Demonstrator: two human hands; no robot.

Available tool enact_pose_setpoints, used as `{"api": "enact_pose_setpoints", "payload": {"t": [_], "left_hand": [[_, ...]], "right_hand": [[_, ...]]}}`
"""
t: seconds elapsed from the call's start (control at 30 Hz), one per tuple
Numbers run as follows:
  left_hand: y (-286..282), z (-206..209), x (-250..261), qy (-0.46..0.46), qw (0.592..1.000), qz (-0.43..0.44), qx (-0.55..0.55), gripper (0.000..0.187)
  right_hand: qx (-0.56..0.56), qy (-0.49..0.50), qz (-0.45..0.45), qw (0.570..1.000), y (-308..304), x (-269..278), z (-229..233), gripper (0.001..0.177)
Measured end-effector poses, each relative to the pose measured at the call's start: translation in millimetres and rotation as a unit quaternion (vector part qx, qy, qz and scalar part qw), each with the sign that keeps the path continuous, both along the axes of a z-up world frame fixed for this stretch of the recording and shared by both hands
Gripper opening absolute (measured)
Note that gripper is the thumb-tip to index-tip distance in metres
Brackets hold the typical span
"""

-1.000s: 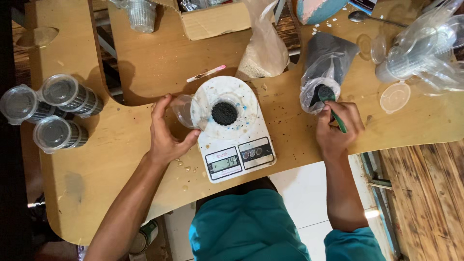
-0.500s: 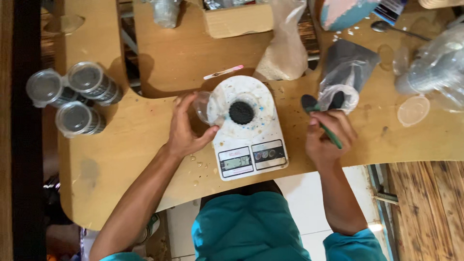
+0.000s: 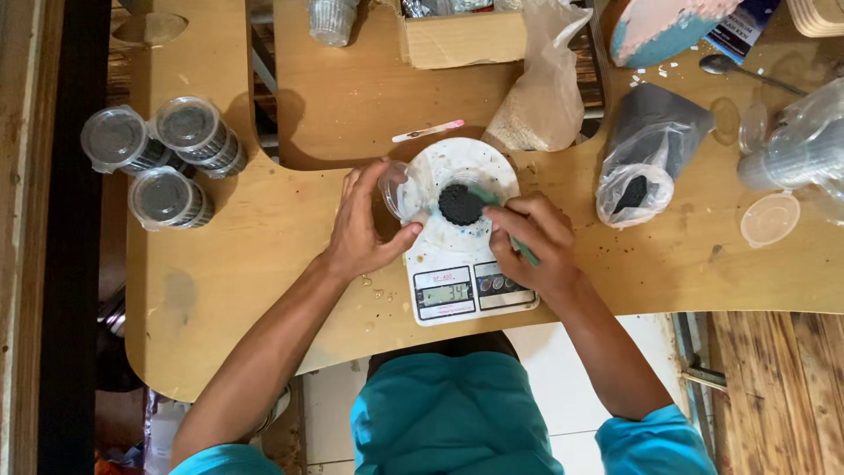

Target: The person scoops a dark granular substance from a plastic bag into a small plastic container placed on a digital scale. They repeatedly add and remove small amounts to reach a target weight, then set the filled container aside and repeat the process with a new container.

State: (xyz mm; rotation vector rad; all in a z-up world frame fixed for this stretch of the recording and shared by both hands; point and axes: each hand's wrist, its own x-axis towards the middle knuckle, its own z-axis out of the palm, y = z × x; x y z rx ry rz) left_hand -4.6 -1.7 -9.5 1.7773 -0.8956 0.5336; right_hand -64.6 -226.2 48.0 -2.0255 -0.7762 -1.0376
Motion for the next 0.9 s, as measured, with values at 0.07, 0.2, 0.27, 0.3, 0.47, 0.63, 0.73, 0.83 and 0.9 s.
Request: {"api": "enact_pose_setpoints", "payload": {"t": [0.07,0.2,0.27,0.3,0.47,0.63,0.73,0.83,0.9], "left_hand": [[1.6,1.8,-1.2,0.001,1.0,0.006,0.01,0.074],[1.7,0.3,-0.7,-0.001,1.0,0.007,0.015,0.075],[2.4,2.0,-1.8,0.006,1.0,0.006,0.017,0.076],[2.1,-0.6,-0.2,0.006,1.0,0.006,0.016,0.076],[0.4,2.8,-2.8,0.023,0.999,0.007,0.025,0.084],[2.1,-6.0,-3.9,0.024,0.999,-0.008,0.023,0.087],[0.8,-7.1,-1.9,0.017,0.999,-0.014,0.025,0.088],[2.3,-7.3,-6.5,0.034,0.999,-0.006,0.026,0.09],[2.6,-7.8,-5.6,0.042,0.999,0.003,0.026,0.091]], "right_hand": [[-0.021,-0.005,0.011,1.0,1.0,0.1,0.2,0.021],[-0.024,-0.016,0.018,0.999,-0.9,2.2,-6.1,0.024],[-0.006,-0.018,0.021,1.0,-2.3,1.6,-7.3,0.026],[-0.006,-0.018,0.02,1.0,-4.7,2.7,-12.7,0.026],[0.116,-0.024,-0.108,0.987,-32.5,-8.5,-13.5,0.01],[0.194,-0.025,-0.226,0.954,-94.4,-20.7,-54.5,0.013],[0.297,0.043,-0.293,0.908,-102.5,-28.1,-49.7,0.009],[0.315,0.116,-0.355,0.872,-108.7,-31.6,-49.5,0.011],[0.288,0.133,-0.377,0.87,-111.5,-27.3,-51.8,0.011]]}}
